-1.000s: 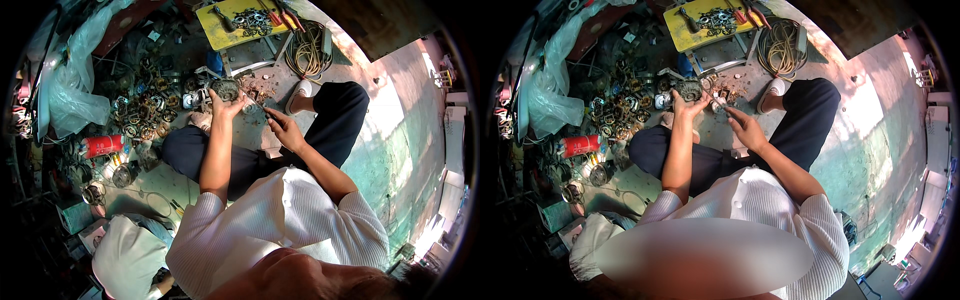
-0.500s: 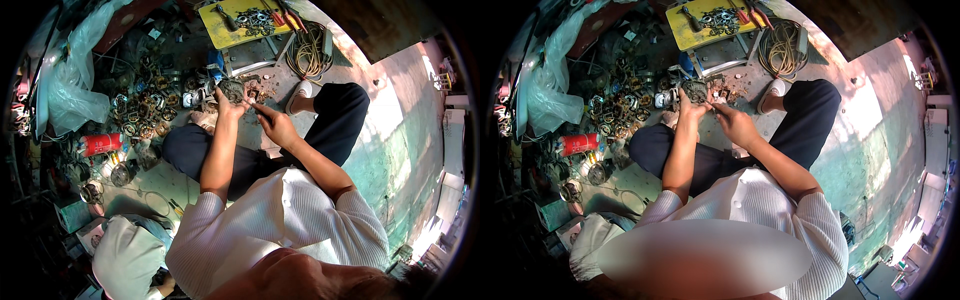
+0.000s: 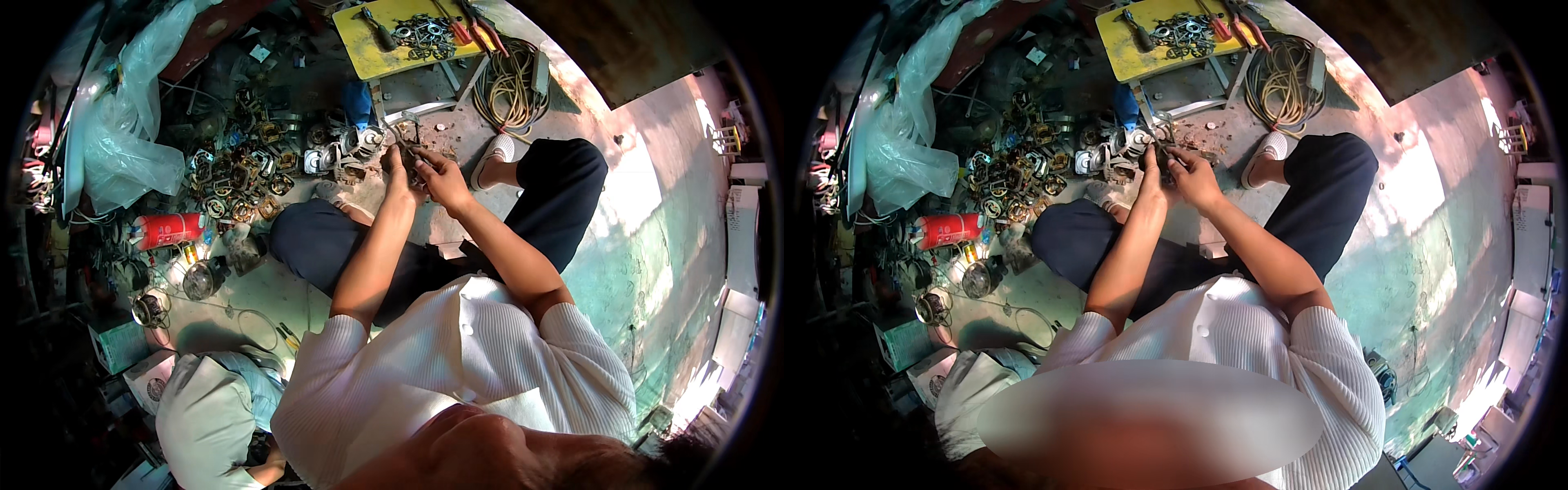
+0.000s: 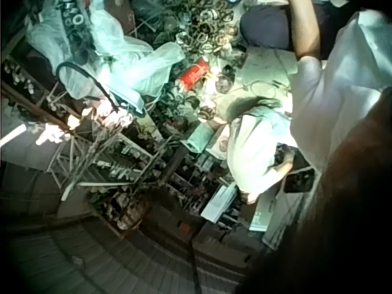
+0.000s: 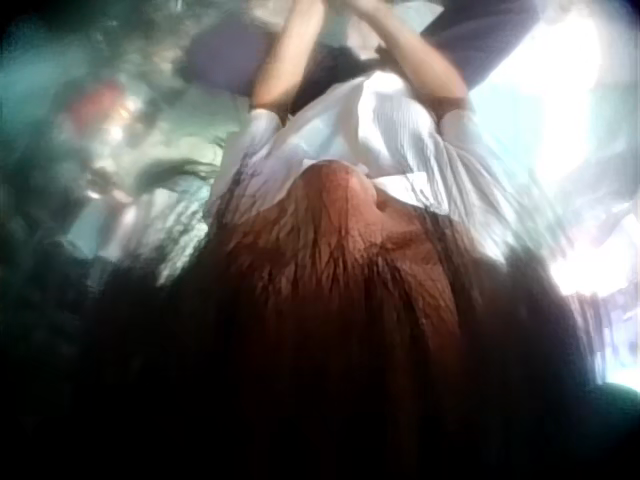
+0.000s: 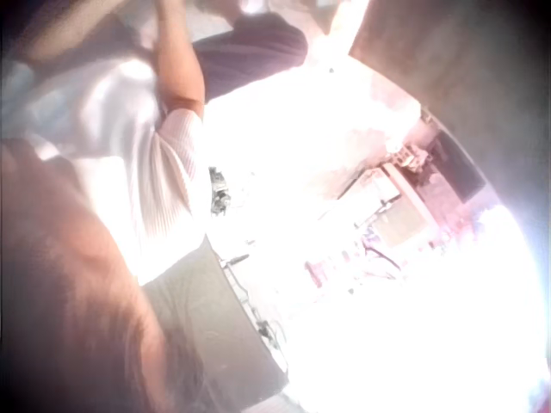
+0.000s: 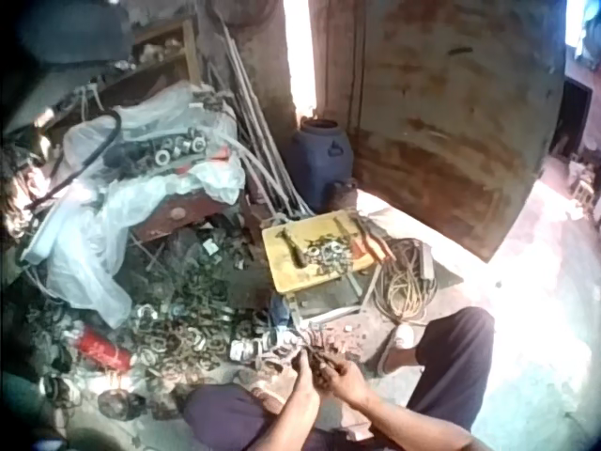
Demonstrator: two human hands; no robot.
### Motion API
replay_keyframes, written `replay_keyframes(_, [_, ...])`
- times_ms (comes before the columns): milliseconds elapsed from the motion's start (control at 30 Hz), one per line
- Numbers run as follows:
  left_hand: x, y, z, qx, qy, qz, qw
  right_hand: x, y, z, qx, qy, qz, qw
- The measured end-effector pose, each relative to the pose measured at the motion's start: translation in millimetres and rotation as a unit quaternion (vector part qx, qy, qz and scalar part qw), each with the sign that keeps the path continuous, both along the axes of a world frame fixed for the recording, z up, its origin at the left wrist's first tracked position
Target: The person uses a screwdriver to remove screws from a small electric motor assembly and then uses a thin metal tool to scrape and clean the internal components while holding the motor by hand.
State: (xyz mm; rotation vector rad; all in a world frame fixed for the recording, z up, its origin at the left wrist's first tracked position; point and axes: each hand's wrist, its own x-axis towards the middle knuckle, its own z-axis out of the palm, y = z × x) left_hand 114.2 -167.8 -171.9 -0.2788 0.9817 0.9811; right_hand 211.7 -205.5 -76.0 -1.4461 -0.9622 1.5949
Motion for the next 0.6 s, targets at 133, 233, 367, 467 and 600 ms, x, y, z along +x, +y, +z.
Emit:
replay_keyframes(133, [-2, 6, -32, -0.038, 0.065, -0.005, 0.997, 18, -17, 3, -0.028, -0.058, 0.035, 0.997])
replay_keyframes(233, [-4, 11, -37, -0.057, 0.13, -0.003, 0.99, 38, -29, -1, 0.002, -0.102, 0.08, 0.992])
replay_keyframes(367, [-13, 12, -59, -0.012, 0.214, 0.031, 0.976, 54, -41, -8, 0.122, -0.249, 0.127, 0.952])
replay_keyframes(467, [-4, 7, -47, 0.045, 0.337, 0.075, 0.937, 62, -46, -7, 0.177, -0.339, 0.152, 0.912])
replay_keyframes(600, [-1, -1, -27, 0.025, 0.402, 0.07, 0.913, 64, -55, 19, 0.14, -0.411, 0.196, 0.879])
